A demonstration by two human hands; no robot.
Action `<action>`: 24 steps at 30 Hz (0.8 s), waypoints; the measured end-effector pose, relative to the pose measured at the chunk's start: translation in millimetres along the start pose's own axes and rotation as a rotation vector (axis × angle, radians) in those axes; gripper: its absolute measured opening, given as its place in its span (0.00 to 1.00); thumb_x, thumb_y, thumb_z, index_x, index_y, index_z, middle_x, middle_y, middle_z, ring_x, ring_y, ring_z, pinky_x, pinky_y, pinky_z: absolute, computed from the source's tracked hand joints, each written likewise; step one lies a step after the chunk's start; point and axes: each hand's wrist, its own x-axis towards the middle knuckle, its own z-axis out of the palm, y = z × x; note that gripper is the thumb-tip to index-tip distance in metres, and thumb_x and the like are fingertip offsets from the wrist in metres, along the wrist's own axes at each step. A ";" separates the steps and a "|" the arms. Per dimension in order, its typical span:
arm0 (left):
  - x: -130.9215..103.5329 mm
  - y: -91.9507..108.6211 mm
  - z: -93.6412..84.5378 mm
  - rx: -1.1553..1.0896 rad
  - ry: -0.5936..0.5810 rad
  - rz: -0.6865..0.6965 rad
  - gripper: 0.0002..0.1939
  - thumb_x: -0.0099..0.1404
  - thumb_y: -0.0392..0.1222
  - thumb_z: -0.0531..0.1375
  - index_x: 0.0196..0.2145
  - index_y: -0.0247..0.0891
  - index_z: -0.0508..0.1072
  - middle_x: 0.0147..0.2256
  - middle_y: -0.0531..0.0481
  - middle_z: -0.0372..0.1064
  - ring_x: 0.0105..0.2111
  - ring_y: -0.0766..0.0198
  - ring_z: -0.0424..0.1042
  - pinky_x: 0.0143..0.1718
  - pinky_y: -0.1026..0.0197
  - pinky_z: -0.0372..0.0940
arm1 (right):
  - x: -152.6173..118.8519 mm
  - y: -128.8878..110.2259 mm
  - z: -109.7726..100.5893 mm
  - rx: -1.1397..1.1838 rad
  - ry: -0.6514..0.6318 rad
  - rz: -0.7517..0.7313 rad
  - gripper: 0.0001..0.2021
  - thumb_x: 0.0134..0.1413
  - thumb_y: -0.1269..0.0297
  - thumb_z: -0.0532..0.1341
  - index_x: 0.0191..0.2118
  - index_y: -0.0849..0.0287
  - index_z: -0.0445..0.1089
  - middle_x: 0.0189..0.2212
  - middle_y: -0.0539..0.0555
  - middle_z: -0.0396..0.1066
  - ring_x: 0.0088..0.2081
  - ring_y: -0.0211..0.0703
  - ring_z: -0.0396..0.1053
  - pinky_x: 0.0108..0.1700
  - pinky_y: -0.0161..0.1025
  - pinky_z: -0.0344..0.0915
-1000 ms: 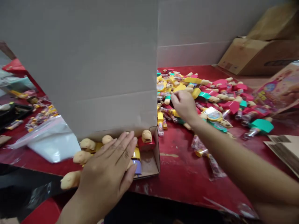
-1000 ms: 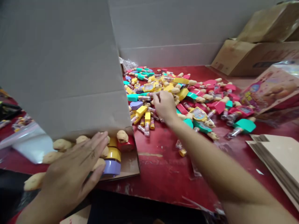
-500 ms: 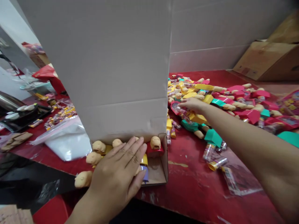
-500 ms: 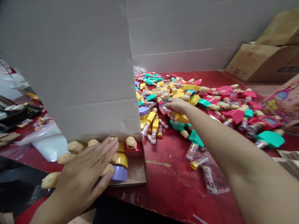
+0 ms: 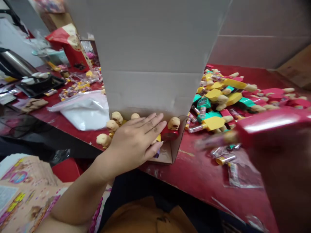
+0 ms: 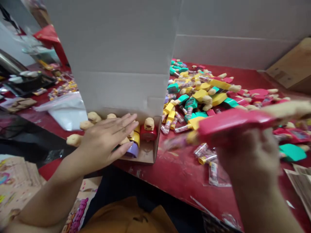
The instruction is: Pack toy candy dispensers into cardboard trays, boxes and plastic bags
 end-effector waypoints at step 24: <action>-0.1 1.1 5.2 -0.003 0.013 -0.034 0.20 0.68 0.40 0.48 0.53 0.27 0.64 0.56 0.39 0.61 0.56 0.55 0.62 0.55 0.52 0.61 | -26.7 -47.1 67.1 -0.049 -0.506 -0.218 0.05 0.61 0.65 0.53 0.40 0.57 0.63 0.35 0.54 0.72 0.31 0.43 0.72 0.27 0.35 0.67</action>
